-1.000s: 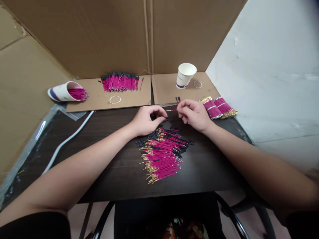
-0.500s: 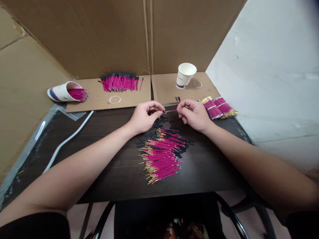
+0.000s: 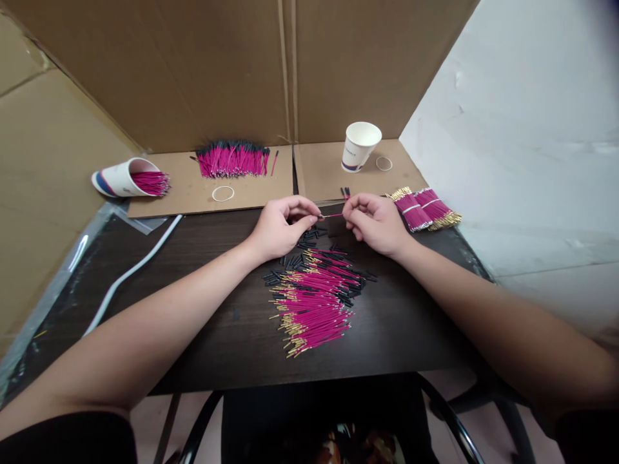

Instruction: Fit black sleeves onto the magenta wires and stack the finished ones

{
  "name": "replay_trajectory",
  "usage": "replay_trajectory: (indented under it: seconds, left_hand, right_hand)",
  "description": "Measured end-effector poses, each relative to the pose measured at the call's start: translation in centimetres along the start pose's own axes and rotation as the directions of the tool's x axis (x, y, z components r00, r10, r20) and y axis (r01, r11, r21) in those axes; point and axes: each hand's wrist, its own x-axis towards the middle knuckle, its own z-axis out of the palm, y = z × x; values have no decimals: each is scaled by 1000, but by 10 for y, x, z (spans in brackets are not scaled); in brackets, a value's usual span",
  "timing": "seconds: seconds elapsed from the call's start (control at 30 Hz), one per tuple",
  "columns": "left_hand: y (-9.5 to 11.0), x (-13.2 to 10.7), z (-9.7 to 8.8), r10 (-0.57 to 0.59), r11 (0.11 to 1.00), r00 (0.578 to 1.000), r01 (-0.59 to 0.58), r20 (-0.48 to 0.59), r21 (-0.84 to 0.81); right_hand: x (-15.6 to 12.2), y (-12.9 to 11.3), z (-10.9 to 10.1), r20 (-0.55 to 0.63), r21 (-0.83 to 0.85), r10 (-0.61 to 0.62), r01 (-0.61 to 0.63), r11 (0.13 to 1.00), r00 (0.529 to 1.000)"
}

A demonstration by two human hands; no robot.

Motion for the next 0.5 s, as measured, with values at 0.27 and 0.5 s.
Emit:
replay_trajectory:
  seconds: [0.27, 0.5]
  left_hand:
    - [1, -1, 1, -19, 1000, 999, 20, -44, 20]
    - [0, -1, 2, 0, 1000, 999, 1, -34, 25]
  right_hand:
    - [-1, -1, 3, -11, -70, -85, 84, 994, 996]
    - [-2, -1, 4, 20, -62, -110, 111, 992, 994]
